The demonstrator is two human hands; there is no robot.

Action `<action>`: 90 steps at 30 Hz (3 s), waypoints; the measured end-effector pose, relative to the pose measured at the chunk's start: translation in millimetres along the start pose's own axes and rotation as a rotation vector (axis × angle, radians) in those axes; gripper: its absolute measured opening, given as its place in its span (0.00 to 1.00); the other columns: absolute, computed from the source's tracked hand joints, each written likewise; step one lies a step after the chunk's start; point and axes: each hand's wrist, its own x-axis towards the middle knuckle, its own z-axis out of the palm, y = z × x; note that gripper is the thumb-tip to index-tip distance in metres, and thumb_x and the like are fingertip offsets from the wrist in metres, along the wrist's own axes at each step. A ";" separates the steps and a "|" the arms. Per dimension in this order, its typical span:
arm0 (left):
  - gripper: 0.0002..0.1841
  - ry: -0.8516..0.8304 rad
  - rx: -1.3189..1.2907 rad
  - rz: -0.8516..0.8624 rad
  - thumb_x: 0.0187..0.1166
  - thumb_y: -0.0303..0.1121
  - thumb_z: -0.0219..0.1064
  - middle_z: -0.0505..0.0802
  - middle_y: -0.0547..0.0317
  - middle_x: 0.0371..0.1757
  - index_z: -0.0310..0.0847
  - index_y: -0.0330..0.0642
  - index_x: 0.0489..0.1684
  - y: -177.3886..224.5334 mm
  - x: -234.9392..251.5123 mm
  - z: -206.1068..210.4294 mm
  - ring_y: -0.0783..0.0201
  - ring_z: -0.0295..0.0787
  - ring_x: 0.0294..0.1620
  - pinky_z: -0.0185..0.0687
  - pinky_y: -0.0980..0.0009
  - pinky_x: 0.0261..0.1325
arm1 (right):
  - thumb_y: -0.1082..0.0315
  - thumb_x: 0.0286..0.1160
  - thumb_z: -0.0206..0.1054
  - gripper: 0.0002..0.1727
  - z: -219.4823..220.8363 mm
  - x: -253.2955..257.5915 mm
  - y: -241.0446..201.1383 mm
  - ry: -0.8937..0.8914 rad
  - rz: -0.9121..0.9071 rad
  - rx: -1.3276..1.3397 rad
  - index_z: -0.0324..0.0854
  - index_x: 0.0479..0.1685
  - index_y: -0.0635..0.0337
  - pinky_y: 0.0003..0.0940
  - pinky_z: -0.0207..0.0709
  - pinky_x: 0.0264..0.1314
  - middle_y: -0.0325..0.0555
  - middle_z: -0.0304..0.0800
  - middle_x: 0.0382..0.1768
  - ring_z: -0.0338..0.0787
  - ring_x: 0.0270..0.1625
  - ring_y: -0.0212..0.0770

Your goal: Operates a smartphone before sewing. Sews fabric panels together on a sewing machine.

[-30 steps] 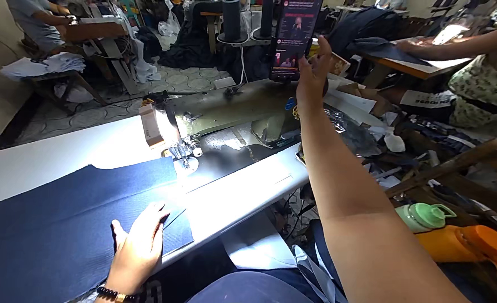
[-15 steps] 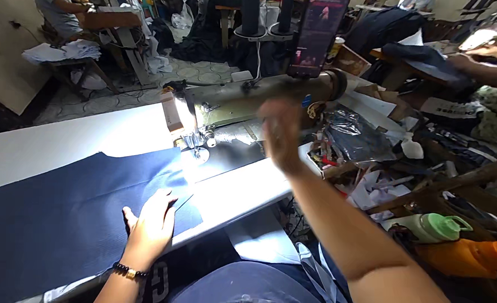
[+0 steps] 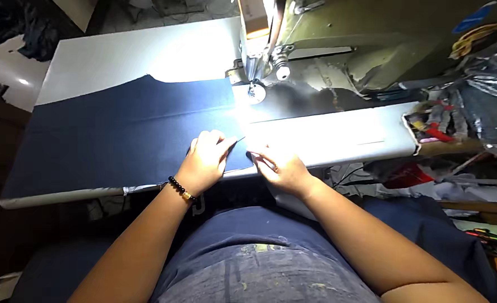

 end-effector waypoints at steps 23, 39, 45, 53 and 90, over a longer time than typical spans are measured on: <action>0.20 0.038 0.079 0.131 0.77 0.18 0.61 0.87 0.45 0.39 0.89 0.38 0.64 17.2 0.3 -2.9 0.48 0.85 0.41 0.81 0.56 0.43 | 0.67 0.76 0.62 0.17 1.3 0.2 -3.0 -0.009 -0.021 -0.075 0.93 0.56 0.59 0.35 0.79 0.35 0.49 0.88 0.39 0.86 0.37 0.42; 0.17 0.003 0.181 0.244 0.78 0.25 0.58 0.92 0.47 0.50 0.92 0.42 0.58 12.0 9.2 -6.2 0.45 0.88 0.56 0.76 0.43 0.60 | 0.62 0.78 0.62 0.18 -11.2 7.8 -9.5 -0.068 0.029 0.000 0.92 0.59 0.54 0.37 0.80 0.52 0.47 0.89 0.50 0.87 0.51 0.41; 0.23 -0.105 -0.054 0.069 0.78 0.37 0.50 0.77 0.67 0.87 0.90 0.52 0.62 -9.4 13.4 5.3 0.51 0.54 0.95 0.28 0.20 0.84 | 0.42 0.83 0.57 0.42 -26.1 21.5 2.4 -0.505 -0.026 -0.124 0.62 0.91 0.61 0.54 0.57 0.89 0.50 0.64 0.90 0.64 0.91 0.50; 0.24 -0.161 -0.060 0.037 0.80 0.42 0.50 0.76 0.67 0.87 0.83 0.56 0.72 -57.2 126.3 5.6 0.52 0.53 0.95 0.29 0.21 0.83 | 0.49 0.87 0.57 0.28 -60.3 114.7 123.2 -0.270 0.310 -0.228 0.79 0.80 0.52 0.72 0.54 0.80 0.52 0.75 0.82 0.68 0.86 0.63; 0.30 -0.084 -0.056 0.215 0.80 0.63 0.58 0.81 0.58 0.83 0.87 0.57 0.72 -69.2 133.5 9.8 0.46 0.65 0.90 0.39 0.24 0.84 | 0.81 0.77 0.50 0.23 -51.2 116.0 116.1 -0.281 0.146 0.270 0.94 0.49 0.57 0.25 0.73 0.68 0.43 0.92 0.49 0.84 0.60 0.30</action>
